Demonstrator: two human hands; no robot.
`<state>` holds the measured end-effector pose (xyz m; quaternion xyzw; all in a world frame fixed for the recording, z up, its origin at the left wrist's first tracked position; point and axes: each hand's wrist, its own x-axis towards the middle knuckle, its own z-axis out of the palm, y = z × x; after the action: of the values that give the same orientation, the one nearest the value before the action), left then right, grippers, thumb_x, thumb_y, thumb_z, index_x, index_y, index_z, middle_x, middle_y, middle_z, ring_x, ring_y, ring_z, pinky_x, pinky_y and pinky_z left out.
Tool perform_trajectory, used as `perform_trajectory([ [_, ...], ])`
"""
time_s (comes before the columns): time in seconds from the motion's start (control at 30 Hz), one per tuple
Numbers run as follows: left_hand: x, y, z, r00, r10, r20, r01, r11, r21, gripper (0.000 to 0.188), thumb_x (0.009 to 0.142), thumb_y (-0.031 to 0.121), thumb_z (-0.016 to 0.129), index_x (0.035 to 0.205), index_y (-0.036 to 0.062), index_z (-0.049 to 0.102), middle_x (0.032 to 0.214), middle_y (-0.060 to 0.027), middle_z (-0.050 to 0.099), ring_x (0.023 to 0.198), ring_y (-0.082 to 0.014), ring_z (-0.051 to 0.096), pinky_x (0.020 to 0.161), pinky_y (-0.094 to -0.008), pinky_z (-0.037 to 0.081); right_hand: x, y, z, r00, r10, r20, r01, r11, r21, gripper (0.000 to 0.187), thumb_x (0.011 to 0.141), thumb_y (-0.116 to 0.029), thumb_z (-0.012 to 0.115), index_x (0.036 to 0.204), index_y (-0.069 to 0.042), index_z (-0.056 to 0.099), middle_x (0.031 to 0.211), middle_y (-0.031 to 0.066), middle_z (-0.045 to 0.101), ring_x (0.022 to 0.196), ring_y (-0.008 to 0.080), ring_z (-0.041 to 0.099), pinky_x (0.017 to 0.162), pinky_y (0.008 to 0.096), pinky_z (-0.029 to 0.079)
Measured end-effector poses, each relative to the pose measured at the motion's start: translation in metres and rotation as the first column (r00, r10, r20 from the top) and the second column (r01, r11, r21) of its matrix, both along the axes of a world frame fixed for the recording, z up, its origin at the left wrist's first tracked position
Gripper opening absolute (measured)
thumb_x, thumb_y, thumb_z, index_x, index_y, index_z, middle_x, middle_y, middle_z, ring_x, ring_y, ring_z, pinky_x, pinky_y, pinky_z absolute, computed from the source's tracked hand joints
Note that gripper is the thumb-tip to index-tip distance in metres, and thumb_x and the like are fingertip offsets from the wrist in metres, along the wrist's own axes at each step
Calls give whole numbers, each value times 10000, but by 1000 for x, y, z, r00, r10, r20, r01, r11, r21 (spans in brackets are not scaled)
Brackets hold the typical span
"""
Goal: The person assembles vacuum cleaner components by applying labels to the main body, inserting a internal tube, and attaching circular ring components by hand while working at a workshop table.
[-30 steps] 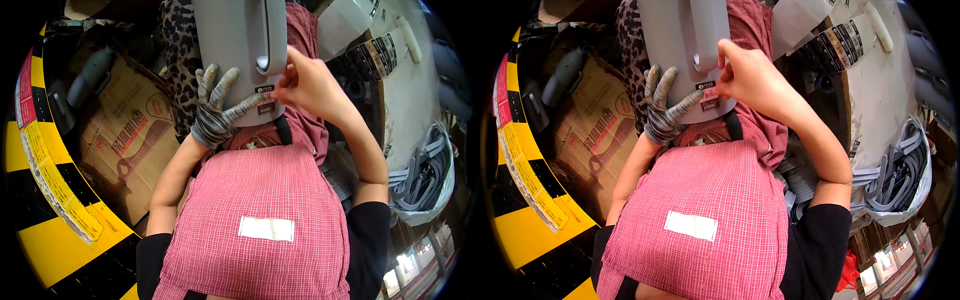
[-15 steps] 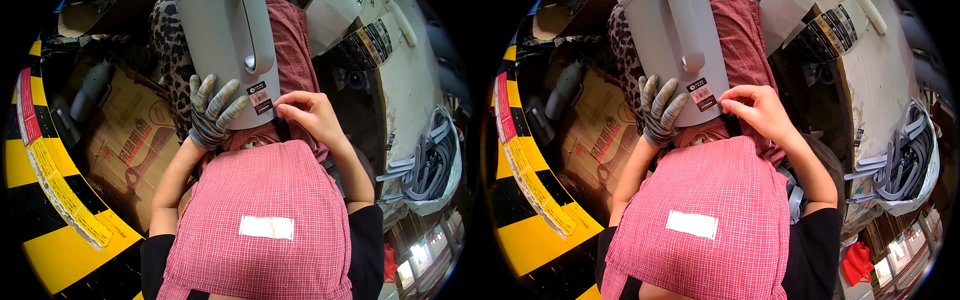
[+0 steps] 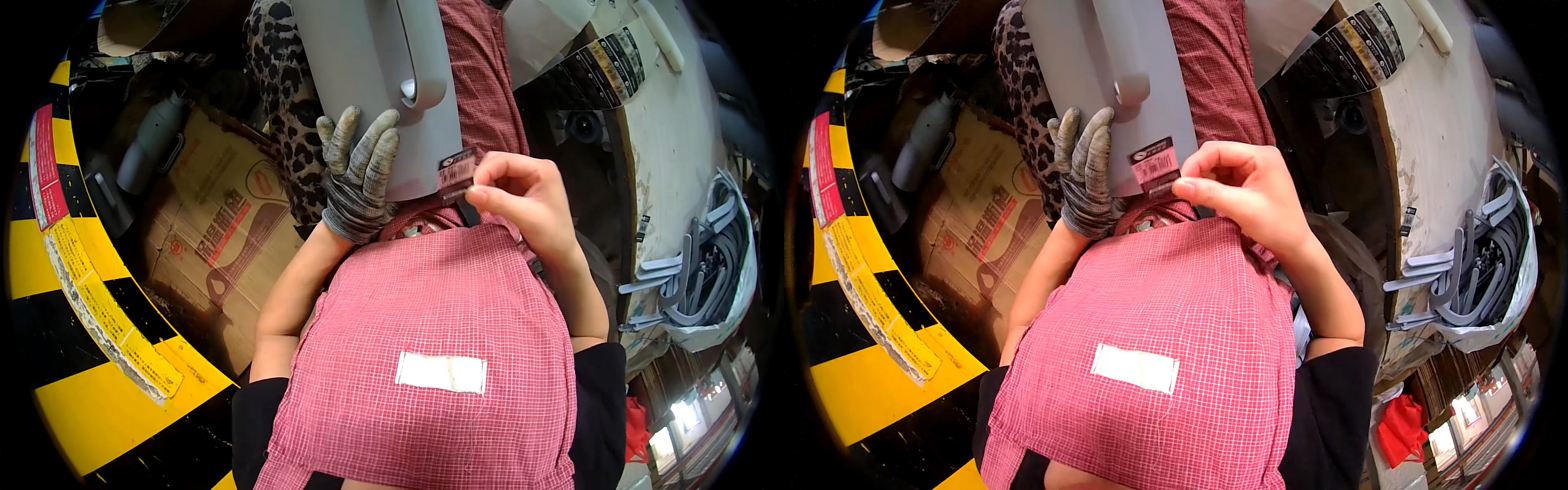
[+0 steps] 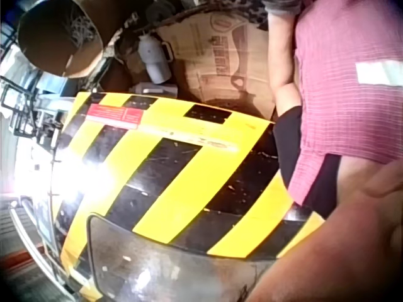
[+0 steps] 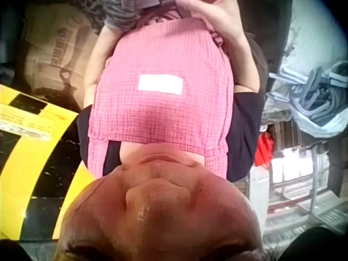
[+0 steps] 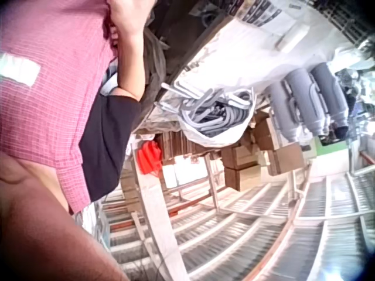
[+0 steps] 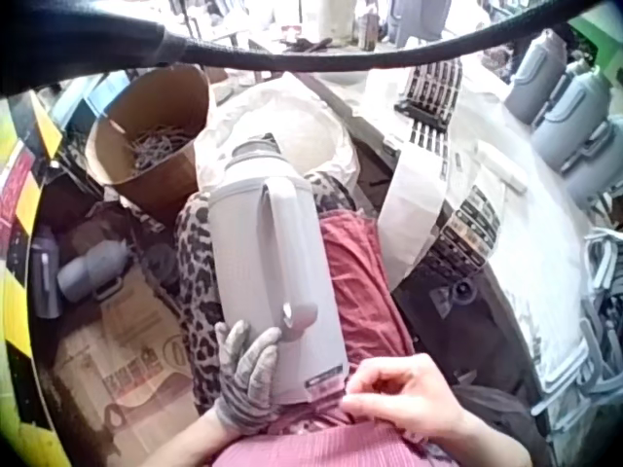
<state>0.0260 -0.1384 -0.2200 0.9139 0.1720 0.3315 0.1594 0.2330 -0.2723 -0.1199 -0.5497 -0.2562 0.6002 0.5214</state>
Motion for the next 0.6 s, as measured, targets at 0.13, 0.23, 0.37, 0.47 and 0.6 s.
perform_trajectory([
  [0.13, 2, 3, -3, 999, 26, 23, -29, 994, 105, 915, 837, 446, 790, 1505, 6, 346, 1524, -154, 442, 1466, -393, 318, 1230, -562, 164, -2, 4, -24, 1000, -18, -23, 16, 996, -86, 152, 900, -114, 766, 944, 22, 715, 828, 3, 676, 753, 60, 594, 702, 221, 485],
  [0.23, -1, 1, -3, 1000, 27, -13, -27, 998, 64, 944, 820, 448, 810, 1513, 18, 336, 1521, -130, 443, 1475, -379, 301, 1233, -546, 164, -4, 11, -29, 999, -31, -41, 28, 996, -81, 130, 897, -105, 760, 926, 12, 713, 816, 2, 667, 743, 59, 586, 687, 212, 466],
  [0.37, 0, 1, -5, 999, 36, -25, -34, 998, 60, 925, 834, 448, 796, 1513, 24, 333, 1527, -121, 435, 1486, -368, 282, 1235, -544, 157, -7, 14, -34, 999, -39, -35, 36, 997, -71, 122, 895, -115, 759, 912, -3, 716, 799, -5, 658, 724, 51, 574, 653, 196, 432],
  [0.47, 0, 0, -5, 999, 34, 5, -35, 998, 48, 896, 848, 449, 781, 1513, 41, 340, 1535, -127, 433, 1489, -365, 284, 1232, -555, 155, -5, 14, -33, 1000, -12, -18, 10, 994, -106, 131, 893, -122, 761, 917, -1, 718, 795, -4, 659, 724, 52, 574, 648, 195, 427],
  [0.6, 1, -1, 2, 999, -13, 46, 14, 1000, -20, 630, 881, 414, 717, 1450, 242, 505, 1535, -111, 458, 1498, -370, 275, 1244, -582, 82, -5, 15, -35, 1000, -5, -5, 4, 992, -127, 144, 892, -136, 763, 921, -2, 720, 793, -3, 659, 720, 52, 572, 647, 193, 424],
])
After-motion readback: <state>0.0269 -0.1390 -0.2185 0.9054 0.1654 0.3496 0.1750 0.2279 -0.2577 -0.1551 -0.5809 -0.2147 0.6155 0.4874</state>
